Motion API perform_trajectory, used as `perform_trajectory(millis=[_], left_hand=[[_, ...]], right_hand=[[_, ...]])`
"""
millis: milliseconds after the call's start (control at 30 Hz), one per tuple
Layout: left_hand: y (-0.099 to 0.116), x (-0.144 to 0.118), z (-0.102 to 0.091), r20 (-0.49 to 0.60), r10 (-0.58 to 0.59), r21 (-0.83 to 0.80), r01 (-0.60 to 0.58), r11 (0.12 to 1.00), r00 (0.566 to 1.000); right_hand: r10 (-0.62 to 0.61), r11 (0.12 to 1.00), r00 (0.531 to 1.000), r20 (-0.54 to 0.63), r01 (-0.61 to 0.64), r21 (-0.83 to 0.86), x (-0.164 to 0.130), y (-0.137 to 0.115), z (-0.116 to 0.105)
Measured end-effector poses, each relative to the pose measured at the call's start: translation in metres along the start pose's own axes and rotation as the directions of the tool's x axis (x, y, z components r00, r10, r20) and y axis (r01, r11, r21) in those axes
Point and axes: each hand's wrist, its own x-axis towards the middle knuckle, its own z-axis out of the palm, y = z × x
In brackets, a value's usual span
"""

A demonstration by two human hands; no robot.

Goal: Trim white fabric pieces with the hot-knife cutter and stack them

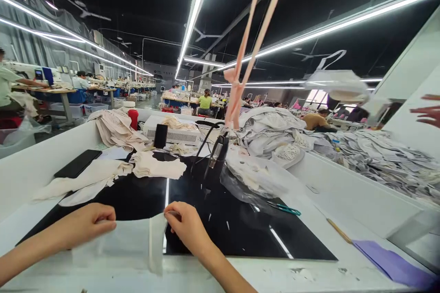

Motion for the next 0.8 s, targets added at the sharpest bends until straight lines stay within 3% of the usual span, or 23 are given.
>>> perform_trajectory(millis=[133, 233, 333, 433, 500, 567, 700, 800], left_hand=[[-0.004, 0.008, -0.007, -0.106, -0.010, 0.113, 0.022, 0.993, 0.994], [0.000, 0.012, -0.010, -0.198, 0.101, 0.264, -0.046, 0.963, 0.975], [0.011, 0.016, -0.004, -0.324, 0.340, 0.469, -0.163, 0.868, 0.883], [0.029, 0.021, 0.014, -0.312, 0.622, 0.538, -0.405, 0.739, 0.719], [0.042, 0.027, 0.029, -0.300, 0.710, 0.513, -0.520, 0.683, 0.636], [0.053, 0.032, 0.041, -0.283, 0.738, 0.473, -0.580, 0.663, 0.613], [0.058, 0.040, 0.052, -0.212, 0.762, 0.454, -0.628, 0.632, 0.612], [0.049, 0.046, 0.051, -0.219, 0.808, 0.457, -0.674, 0.580, 0.546]], right_hand=[[-0.095, 0.961, 0.995, 0.006, 0.093, -0.260, 0.030, -0.006, 0.002], [-0.125, 0.912, 0.992, 0.031, 0.127, -0.390, 0.049, -0.005, 0.003], [-0.150, 0.866, 0.987, 0.053, 0.157, -0.475, 0.061, -0.002, 0.002], [-0.171, 0.822, 0.983, 0.063, 0.178, -0.541, 0.067, 0.001, 0.000], [-0.179, 0.790, 0.982, 0.055, 0.177, -0.587, 0.068, 0.001, 0.000], [-0.178, 0.753, 0.983, 0.033, 0.158, -0.639, 0.068, 0.001, 0.000], [-0.171, 0.664, 0.985, -0.033, 0.091, -0.742, 0.064, -0.003, 0.001], [-0.220, 0.610, 0.975, -0.028, 0.115, -0.784, 0.053, -0.009, 0.003]])
